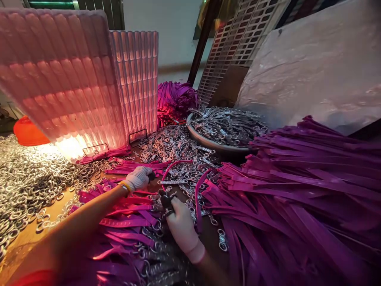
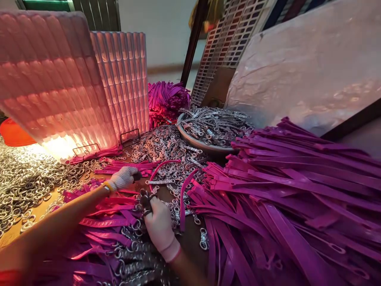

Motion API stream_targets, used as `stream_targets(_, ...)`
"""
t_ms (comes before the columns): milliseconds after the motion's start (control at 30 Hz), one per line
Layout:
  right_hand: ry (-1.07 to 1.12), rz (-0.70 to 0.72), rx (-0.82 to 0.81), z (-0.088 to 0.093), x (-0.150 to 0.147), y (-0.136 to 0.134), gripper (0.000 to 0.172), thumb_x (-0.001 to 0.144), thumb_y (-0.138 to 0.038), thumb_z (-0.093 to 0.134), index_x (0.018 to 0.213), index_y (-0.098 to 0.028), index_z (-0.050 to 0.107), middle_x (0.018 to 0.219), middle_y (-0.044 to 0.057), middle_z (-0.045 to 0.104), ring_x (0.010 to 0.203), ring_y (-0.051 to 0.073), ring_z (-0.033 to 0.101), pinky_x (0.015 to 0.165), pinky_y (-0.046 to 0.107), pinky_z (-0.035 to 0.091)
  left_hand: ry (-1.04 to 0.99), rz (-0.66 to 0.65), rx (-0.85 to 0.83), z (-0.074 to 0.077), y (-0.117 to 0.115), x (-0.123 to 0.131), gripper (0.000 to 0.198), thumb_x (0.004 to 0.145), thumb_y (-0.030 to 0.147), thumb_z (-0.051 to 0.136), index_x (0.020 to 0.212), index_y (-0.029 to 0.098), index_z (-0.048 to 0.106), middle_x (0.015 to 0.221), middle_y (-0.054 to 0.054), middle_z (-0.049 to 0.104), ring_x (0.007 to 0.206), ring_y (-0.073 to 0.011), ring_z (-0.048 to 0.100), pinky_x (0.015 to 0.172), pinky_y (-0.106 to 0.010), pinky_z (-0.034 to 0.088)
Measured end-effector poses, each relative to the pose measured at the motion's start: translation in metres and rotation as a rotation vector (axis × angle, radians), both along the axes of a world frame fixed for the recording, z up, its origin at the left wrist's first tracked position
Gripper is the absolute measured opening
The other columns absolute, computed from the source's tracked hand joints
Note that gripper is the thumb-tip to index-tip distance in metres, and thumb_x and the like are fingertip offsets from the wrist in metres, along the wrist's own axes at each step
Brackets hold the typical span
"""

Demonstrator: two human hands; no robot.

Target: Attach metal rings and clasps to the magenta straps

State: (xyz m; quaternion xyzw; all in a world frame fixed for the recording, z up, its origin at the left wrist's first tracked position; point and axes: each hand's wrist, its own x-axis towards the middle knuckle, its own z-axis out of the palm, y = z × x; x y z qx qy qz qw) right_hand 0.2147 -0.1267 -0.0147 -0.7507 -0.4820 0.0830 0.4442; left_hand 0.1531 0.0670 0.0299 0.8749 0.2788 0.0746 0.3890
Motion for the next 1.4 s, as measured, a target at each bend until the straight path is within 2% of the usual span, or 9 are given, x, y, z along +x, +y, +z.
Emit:
stream_targets(167,0.061,0.088,0.02,-0.011,-0.008,-0.004,0.025,0.075,-0.009,0.04,0.081,-0.019,0.062,0.076,0.008,0.065,0.071,0.022,0.058,0.068,0.031,0.046,0.012,0.159,0.05,-0.045,0.028,0.043,0.017,0.069,0.0,0.063,0.061,0.016,0.063,0.064,-0.003,0.055,0.078,-0.021,0.059,0.079,-0.03,0.045)
stream_targets(300,0.102,0.124,-0.017,-0.006,-0.007,-0.001,0.033,0.073,-0.008,0.04,0.088,-0.02,0.067,0.074,0.006,0.064,0.069,0.022,0.056,0.071,0.032,0.05,-0.007,0.22,-0.001,-0.056,0.029,0.048,0.017,0.068,0.0,0.066,0.063,0.016,0.064,0.069,-0.006,0.058,0.085,-0.0228,0.06,0.08,-0.03,0.045)
stream_targets(433,0.156,0.147,-0.018,0.008,0.006,0.007,0.043,0.075,-0.009,0.041,0.106,-0.02,0.068,0.08,0.005,0.068,0.077,0.022,0.06,0.078,0.032,0.051,-0.015,0.233,-0.131,-0.04,0.031,0.037,0.019,0.063,-0.002,0.066,0.058,0.016,0.061,0.053,-0.001,0.051,0.067,-0.0175,0.058,0.066,-0.025,0.045)
stream_targets(567,0.086,0.129,-0.003,0.024,0.018,0.02,0.043,0.074,-0.007,0.04,0.105,-0.019,0.067,0.09,0.007,0.069,0.088,0.022,0.061,0.083,0.031,0.049,-0.071,0.24,-0.31,-0.015,0.026,0.004,0.004,0.077,0.014,0.06,0.077,0.013,0.064,0.051,0.002,0.051,0.042,-0.0103,0.047,0.046,-0.021,0.037)
stream_targets(700,-0.075,0.146,-0.093,0.041,0.016,0.04,0.039,0.072,-0.003,0.04,0.098,-0.017,0.066,0.086,0.006,0.068,0.084,0.02,0.06,0.077,0.026,0.044,-0.195,0.24,-0.418,0.013,0.009,-0.042,0.023,0.086,0.037,0.058,0.085,0.014,0.059,0.052,0.005,0.047,0.036,-0.0053,0.036,0.038,-0.017,0.027)
stream_targets(867,-0.353,0.161,-0.297,0.061,-0.005,0.054,0.023,0.075,-0.004,0.047,0.085,-0.016,0.063,0.085,0.008,0.068,0.076,0.02,0.06,0.066,0.027,0.036,-0.319,0.2,-0.636,0.034,-0.027,-0.085,0.036,0.078,0.05,0.068,0.078,0.016,0.054,0.052,0.008,0.041,0.037,-0.0031,0.03,0.035,-0.016,0.02)
stream_targets(1067,-0.534,0.237,-0.336,0.066,-0.027,0.044,0.022,0.076,-0.002,0.049,0.086,-0.015,0.064,0.09,0.011,0.068,0.08,0.022,0.061,0.067,0.03,0.036,-0.208,0.19,-0.463,0.043,-0.052,-0.102,0.039,0.081,0.053,0.064,0.073,0.016,0.053,0.049,0.006,0.043,0.037,-0.0042,0.034,0.035,-0.016,0.022)
stream_targets(1267,-0.635,0.187,-0.257,0.08,-0.033,0.039,0.019,0.074,-0.005,0.051,0.083,-0.015,0.064,0.085,0.01,0.066,0.077,0.022,0.058,0.066,0.03,0.036,-0.514,0.276,-0.725,0.042,-0.061,-0.107,0.039,0.081,0.051,0.066,0.072,0.019,0.046,0.05,0.009,0.037,0.034,-0.0029,0.026,0.033,-0.017,0.019)
stream_targets(1400,-0.686,0.253,-0.276,0.084,-0.038,0.038,0.02,0.078,-0.005,0.051,0.087,-0.015,0.066,0.089,0.012,0.067,0.079,0.023,0.059,0.066,0.031,0.037,-0.433,0.263,-0.623,0.039,-0.064,-0.115,0.037,0.083,0.05,0.061,0.07,0.019,0.047,0.047,0.008,0.037,0.034,-0.0046,0.029,0.034,-0.018,0.021)
